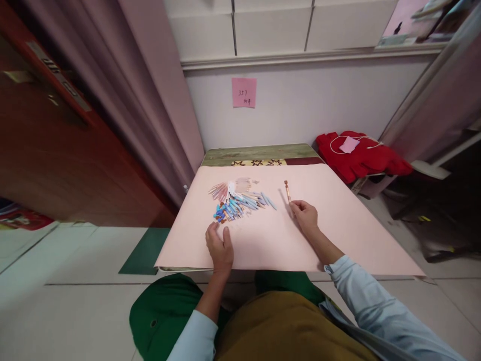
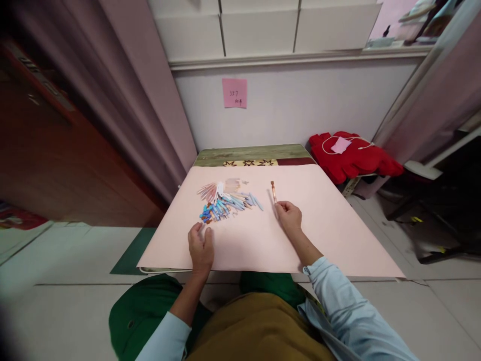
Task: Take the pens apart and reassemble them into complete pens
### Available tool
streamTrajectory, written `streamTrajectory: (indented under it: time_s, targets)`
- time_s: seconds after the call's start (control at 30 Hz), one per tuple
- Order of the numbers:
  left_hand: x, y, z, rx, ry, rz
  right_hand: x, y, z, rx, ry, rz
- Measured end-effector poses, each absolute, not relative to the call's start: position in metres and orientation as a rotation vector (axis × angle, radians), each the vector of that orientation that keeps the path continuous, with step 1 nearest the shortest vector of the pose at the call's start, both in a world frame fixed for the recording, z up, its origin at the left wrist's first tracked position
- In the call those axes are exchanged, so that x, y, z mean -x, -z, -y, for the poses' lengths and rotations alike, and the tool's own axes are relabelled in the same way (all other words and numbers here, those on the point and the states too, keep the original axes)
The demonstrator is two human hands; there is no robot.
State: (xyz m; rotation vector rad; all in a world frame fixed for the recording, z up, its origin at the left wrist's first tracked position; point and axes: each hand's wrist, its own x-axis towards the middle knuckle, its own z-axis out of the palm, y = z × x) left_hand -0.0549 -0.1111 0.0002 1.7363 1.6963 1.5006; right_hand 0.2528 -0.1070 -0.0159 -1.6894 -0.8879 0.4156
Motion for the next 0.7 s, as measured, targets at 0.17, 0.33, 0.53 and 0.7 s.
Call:
streamTrajectory:
  time_s: [0.17, 0.33, 0.53, 0.7]
  targets:
    - [0.055, -0.002, 0.113, -1.737, -1.474, -1.717, -0.252, 0.016, 0.108, 1.674, -0.436, 0.881]
    - [0.056, -0.006, 0.114, -1.740, -1.445, -1.742, -0.250, 0.013, 0.110, 1.610, -0.519, 0.821]
    - [0.056, -0.011, 0.113, -1.754, -1.374, -1.783, -0.253, 0.008, 0.107, 1.524, -0.653, 0.749]
    - [0.054, -0.014, 0.112, -1.762, -1.339, -1.807, -0.257, 0.001, 0.105, 1.412, -0.822, 0.609]
